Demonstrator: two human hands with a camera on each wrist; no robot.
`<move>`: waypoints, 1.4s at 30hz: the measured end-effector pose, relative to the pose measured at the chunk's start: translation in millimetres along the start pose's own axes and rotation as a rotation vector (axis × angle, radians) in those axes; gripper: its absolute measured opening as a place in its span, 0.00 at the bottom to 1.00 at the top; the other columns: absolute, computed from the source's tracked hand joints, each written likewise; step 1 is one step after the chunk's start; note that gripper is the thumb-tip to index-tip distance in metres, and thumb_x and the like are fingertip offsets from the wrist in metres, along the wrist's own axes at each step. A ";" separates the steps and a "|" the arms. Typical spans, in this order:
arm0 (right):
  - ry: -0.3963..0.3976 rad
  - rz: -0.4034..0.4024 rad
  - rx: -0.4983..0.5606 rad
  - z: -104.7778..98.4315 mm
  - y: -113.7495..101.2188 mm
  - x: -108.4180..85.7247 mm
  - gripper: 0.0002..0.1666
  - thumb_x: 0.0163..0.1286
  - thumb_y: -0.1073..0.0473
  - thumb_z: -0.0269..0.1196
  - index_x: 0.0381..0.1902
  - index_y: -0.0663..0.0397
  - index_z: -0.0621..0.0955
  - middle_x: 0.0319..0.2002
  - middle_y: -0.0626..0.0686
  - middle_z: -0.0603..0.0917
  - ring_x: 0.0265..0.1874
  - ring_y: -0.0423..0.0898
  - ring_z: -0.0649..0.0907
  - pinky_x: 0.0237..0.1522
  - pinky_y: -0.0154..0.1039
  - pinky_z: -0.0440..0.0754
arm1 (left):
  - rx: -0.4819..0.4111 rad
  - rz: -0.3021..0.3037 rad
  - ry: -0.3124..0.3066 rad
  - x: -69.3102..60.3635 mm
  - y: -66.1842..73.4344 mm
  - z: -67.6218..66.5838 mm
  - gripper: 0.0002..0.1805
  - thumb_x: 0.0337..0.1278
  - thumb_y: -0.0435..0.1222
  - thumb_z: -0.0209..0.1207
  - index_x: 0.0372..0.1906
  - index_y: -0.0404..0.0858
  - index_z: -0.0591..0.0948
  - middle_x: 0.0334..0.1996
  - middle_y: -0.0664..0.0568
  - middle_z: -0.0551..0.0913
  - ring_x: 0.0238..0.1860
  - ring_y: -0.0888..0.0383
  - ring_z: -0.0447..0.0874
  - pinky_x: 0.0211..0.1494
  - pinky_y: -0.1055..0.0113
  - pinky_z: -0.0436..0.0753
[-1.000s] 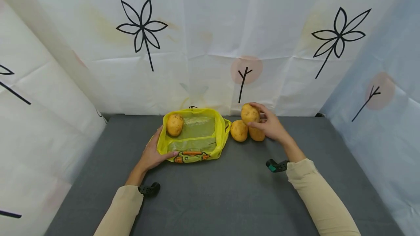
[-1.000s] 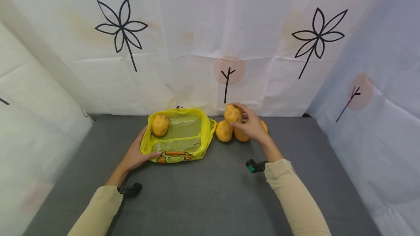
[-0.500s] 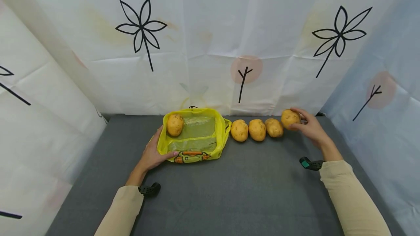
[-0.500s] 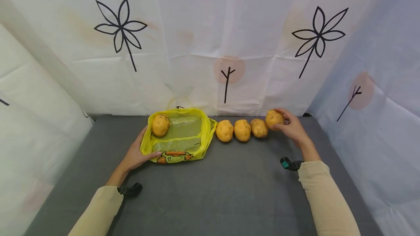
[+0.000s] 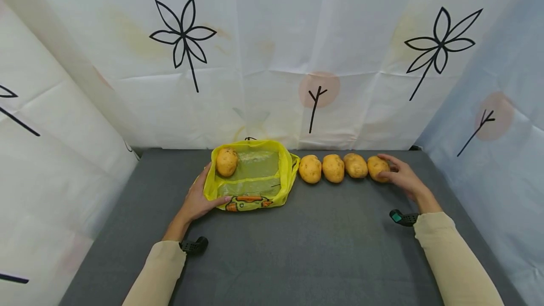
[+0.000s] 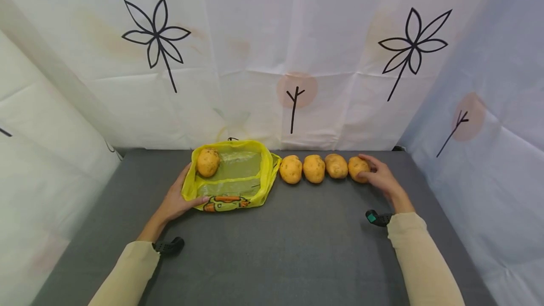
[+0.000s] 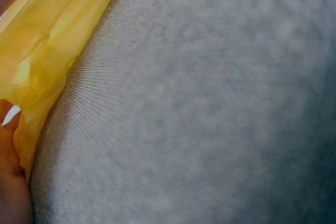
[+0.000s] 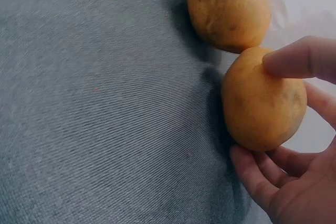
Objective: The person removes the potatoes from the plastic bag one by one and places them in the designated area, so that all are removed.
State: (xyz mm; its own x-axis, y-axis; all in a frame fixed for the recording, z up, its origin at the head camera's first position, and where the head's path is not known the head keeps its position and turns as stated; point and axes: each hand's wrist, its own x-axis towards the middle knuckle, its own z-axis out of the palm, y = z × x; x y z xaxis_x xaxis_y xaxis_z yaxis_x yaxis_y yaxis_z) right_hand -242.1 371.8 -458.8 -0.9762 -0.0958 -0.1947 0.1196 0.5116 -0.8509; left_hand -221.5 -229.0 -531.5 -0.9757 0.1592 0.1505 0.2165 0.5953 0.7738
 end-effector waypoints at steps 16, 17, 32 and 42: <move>0.071 -0.061 -0.207 4.8 -14.0 2.5 0.48 0.75 0.48 0.63 0.82 0.57 0.53 0.75 0.77 0.50 0.70 0.78 0.56 0.60 0.74 0.64 | 0.010 -0.003 0.007 -0.7 -0.2 -0.5 0.63 0.46 0.53 0.76 0.82 0.64 0.46 0.80 0.45 0.53 0.74 0.38 0.58 0.67 0.33 0.60; 0.084 -0.066 -0.225 5.7 -18.6 2.7 0.48 0.75 0.47 0.63 0.82 0.56 0.53 0.76 0.76 0.50 0.70 0.78 0.57 0.60 0.75 0.64 | 0.012 -0.004 0.007 -0.7 -0.1 -0.5 0.63 0.46 0.53 0.76 0.82 0.64 0.46 0.80 0.45 0.53 0.74 0.38 0.57 0.67 0.32 0.60; 0.132 -0.407 -0.373 83.8 -116.7 23.4 0.40 0.71 0.52 0.68 0.76 0.56 0.67 0.73 0.67 0.64 0.71 0.70 0.60 0.65 0.74 0.55 | 0.002 -0.010 0.010 -2.1 -1.3 -0.7 0.64 0.45 0.53 0.77 0.82 0.63 0.47 0.79 0.47 0.55 0.72 0.39 0.61 0.65 0.34 0.63; -0.050 -0.495 -0.261 189.9 -171.2 46.1 0.39 0.70 0.52 0.68 0.76 0.51 0.69 0.73 0.61 0.67 0.71 0.63 0.65 0.66 0.66 0.64 | 0.006 -0.004 0.008 -1.1 -3.2 0.0 0.64 0.45 0.54 0.77 0.82 0.62 0.47 0.79 0.47 0.55 0.73 0.39 0.60 0.66 0.33 0.62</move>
State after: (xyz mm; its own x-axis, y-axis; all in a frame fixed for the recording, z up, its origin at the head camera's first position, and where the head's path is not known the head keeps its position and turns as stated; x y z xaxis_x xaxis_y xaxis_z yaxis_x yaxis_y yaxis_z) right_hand -273.3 117.6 -414.7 -0.8940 -0.4152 0.1687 -0.4055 0.5891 -0.6989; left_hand -221.1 -231.1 -534.1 -0.9768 0.1506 0.1520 0.2126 0.6004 0.7710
